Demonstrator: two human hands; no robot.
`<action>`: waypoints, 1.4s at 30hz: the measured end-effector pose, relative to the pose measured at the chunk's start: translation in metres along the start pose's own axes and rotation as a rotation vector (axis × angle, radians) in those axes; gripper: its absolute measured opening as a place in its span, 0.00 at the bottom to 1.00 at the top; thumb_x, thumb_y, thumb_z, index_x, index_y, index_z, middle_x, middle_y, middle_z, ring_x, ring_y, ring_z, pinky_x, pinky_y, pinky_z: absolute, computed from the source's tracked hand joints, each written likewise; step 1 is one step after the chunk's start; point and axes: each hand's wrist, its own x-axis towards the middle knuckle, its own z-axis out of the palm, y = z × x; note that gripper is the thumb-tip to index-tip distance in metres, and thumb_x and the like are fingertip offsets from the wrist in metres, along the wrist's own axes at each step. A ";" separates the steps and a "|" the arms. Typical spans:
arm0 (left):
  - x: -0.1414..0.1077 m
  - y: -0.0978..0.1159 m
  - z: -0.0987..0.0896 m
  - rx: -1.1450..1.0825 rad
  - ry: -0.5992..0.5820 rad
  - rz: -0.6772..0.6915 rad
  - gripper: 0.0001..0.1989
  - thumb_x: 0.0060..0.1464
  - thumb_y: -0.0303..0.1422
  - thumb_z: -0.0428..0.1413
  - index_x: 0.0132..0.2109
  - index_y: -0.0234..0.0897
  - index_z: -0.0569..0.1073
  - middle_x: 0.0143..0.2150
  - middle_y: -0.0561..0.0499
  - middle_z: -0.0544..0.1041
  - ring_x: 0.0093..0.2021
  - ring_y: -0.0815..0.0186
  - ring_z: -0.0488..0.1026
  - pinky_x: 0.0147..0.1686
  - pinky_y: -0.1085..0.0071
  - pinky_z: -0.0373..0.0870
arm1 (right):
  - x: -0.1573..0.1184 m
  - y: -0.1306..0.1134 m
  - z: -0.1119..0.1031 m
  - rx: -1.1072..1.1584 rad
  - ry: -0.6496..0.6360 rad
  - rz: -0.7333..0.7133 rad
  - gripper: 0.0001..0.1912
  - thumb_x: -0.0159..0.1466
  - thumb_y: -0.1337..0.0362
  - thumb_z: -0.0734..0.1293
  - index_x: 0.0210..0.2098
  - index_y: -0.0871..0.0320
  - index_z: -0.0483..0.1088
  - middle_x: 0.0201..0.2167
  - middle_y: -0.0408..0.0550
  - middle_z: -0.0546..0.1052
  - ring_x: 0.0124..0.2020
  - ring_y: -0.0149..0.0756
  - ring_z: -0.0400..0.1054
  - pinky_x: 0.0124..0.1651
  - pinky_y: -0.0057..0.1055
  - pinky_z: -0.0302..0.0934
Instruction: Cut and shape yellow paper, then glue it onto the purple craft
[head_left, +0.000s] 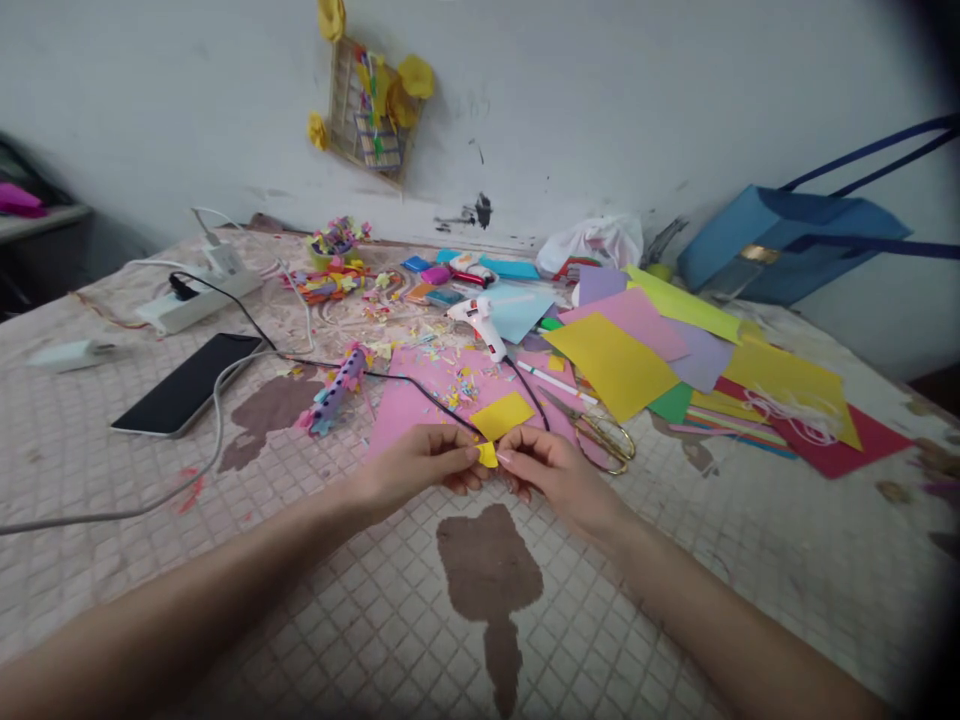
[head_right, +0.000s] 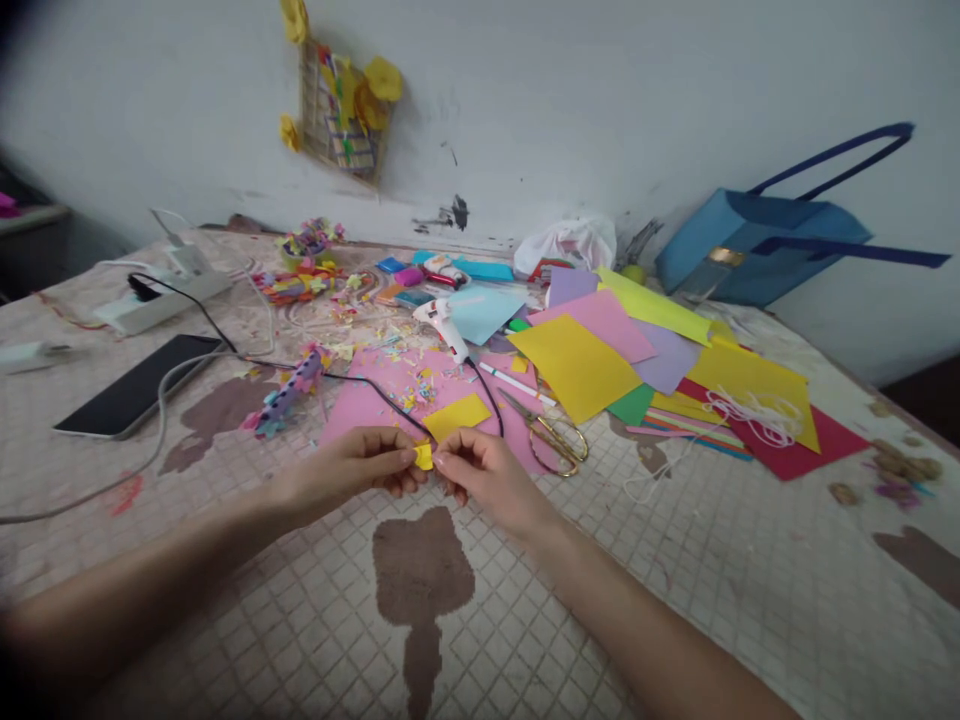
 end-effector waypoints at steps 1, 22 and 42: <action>0.000 -0.001 0.000 -0.024 0.008 -0.009 0.12 0.50 0.37 0.57 0.34 0.31 0.70 0.31 0.49 0.76 0.29 0.72 0.71 0.32 0.74 0.66 | 0.000 0.000 0.001 -0.003 0.001 -0.006 0.09 0.59 0.60 0.66 0.28 0.59 0.64 0.20 0.37 0.64 0.19 0.23 0.57 0.22 0.23 0.53; -0.007 -0.003 0.005 -0.032 0.053 -0.037 0.13 0.49 0.38 0.58 0.32 0.29 0.72 0.29 0.49 0.76 0.27 0.72 0.71 0.30 0.74 0.67 | -0.009 -0.003 0.010 -0.346 0.118 -0.293 0.04 0.60 0.67 0.63 0.36 0.55 0.64 0.33 0.44 0.69 0.32 0.32 0.65 0.34 0.28 0.61; -0.006 -0.005 0.008 0.089 0.064 0.044 0.13 0.49 0.39 0.57 0.30 0.30 0.70 0.26 0.52 0.73 0.26 0.73 0.69 0.29 0.75 0.67 | -0.007 0.005 0.016 -0.452 0.071 -0.279 0.03 0.63 0.67 0.59 0.32 0.56 0.62 0.29 0.44 0.67 0.30 0.32 0.62 0.33 0.29 0.58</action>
